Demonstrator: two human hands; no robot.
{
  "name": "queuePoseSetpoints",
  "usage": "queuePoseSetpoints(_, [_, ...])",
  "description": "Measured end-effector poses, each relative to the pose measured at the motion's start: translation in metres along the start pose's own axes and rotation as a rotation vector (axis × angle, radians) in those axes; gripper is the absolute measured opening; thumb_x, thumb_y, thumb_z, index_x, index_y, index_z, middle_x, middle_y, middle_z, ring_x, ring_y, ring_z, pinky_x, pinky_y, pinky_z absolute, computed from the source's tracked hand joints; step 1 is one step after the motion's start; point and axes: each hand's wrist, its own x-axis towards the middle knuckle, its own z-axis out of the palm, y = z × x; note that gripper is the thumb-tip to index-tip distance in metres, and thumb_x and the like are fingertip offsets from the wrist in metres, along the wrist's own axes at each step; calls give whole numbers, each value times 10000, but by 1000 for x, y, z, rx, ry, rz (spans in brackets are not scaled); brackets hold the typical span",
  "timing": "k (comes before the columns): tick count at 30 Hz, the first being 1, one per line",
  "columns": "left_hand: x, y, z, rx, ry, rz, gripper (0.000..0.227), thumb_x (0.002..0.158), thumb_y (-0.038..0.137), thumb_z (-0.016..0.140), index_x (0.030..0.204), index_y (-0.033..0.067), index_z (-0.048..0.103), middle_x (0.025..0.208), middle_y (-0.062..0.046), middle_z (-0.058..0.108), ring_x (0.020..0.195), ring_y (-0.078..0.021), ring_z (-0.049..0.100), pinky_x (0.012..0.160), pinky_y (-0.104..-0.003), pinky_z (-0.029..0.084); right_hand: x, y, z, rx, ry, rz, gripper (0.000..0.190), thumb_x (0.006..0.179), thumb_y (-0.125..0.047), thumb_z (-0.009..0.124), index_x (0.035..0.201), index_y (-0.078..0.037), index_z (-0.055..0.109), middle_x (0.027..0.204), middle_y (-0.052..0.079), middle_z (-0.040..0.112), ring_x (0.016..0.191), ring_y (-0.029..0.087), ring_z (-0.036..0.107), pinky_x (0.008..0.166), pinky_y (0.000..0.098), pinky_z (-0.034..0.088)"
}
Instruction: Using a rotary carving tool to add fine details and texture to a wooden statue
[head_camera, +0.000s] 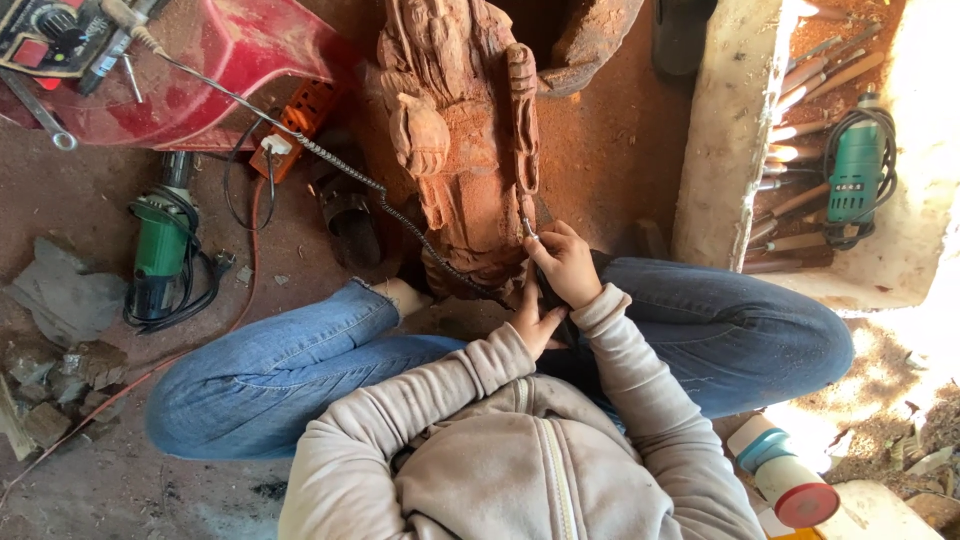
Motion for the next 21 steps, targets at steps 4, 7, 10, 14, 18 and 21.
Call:
queuePoseSetpoints(4, [0,-11,1,-38,-2,-16,839,1031,240,563,1614,355,-30,1571,-324,258,1230,-584,511,807,-598,615,-2,5,-1,24,3,10,371,976,-310,712,699,-76,632,857,97,618,717,259,634,668,323,489])
queuePoseSetpoints(7, [2,-18,1,-40,-6,-12,832,1033,238,567,1617,347,-16,1577,-322,247,1240,-582,503,802,-591,618,-4,12,0,24,-8,23,357,981,-317,703,714,-85,652,884,89,653,740,261,648,684,329,493])
queuePoseSetpoints(10, [4,-23,0,-41,-10,-20,811,1034,238,570,1616,337,14,1580,-312,246,1245,-577,501,803,-586,621,-7,16,0,23,-11,35,325,984,-305,692,739,-92,689,908,89,681,764,270,664,700,342,503])
queuePoseSetpoints(14, [7,-26,4,29,-21,-67,788,1042,297,556,1619,330,21,1581,-318,257,1171,-557,568,817,-535,621,-9,21,-2,20,3,54,293,971,-280,687,740,-101,709,909,106,696,760,292,669,697,368,506])
queuePoseSetpoints(18, [2,-15,3,73,-27,-70,788,1047,287,542,1623,312,5,1595,-328,227,1113,-573,590,828,-517,617,-12,23,1,21,18,86,291,972,-291,690,761,-91,708,926,88,704,768,249,665,702,347,502])
queuePoseSetpoints(21, [1,-7,4,159,-15,-92,755,1044,264,526,1617,291,36,1552,-348,304,1018,-530,655,818,-460,632,-12,17,2,35,38,75,313,980,-288,684,744,-83,687,931,80,710,762,237,654,700,326,491])
